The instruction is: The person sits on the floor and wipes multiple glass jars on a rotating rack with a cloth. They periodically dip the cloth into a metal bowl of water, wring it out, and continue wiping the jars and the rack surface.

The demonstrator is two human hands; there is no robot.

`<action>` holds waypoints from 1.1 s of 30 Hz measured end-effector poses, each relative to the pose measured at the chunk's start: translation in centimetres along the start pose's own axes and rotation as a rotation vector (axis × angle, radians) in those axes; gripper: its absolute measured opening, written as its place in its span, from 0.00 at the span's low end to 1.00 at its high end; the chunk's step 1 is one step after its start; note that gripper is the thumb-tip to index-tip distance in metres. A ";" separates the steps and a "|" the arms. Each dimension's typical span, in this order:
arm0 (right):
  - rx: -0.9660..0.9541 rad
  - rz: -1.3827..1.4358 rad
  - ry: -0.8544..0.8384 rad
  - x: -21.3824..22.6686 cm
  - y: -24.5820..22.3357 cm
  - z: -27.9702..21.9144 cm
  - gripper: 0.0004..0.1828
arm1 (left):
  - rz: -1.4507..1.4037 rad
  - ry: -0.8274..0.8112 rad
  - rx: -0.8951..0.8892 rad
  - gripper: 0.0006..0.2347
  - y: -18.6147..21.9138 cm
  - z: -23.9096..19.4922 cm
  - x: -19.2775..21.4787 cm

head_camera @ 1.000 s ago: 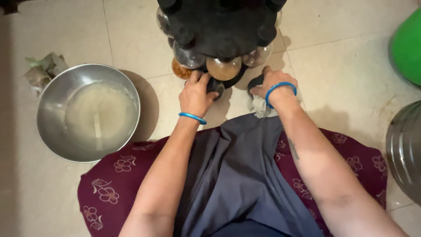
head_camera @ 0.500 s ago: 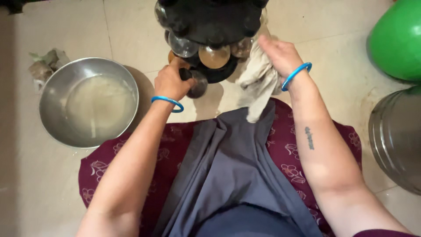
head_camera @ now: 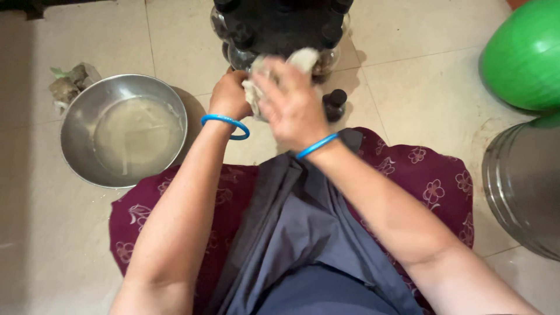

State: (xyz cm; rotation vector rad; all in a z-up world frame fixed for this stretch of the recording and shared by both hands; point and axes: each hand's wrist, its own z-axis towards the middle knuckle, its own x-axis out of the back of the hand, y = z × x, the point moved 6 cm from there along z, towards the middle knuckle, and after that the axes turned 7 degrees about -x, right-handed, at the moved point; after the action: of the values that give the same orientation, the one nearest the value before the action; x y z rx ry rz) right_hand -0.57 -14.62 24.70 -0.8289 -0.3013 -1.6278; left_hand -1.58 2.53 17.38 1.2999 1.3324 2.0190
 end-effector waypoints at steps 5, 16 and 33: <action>-0.520 0.055 -0.129 -5.1 5.7 -3.2 0.15 | 0.069 -0.110 0.008 0.15 0.8 -0.9 -0.7; -1.154 0.897 -0.118 -7.0 18.0 -5.1 0.17 | -0.090 -0.223 -0.511 0.23 5.8 -2.1 -2.0; -1.250 1.779 -0.554 -7.0 17.0 -5.8 0.20 | -0.526 -0.488 -0.590 0.24 8.8 -3.9 -2.0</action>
State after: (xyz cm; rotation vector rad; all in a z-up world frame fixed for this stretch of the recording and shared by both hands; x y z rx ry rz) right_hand 13.49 -17.02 11.77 -1.6686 0.9872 0.3279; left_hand -2.56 -4.99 23.63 0.9450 0.6755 1.4382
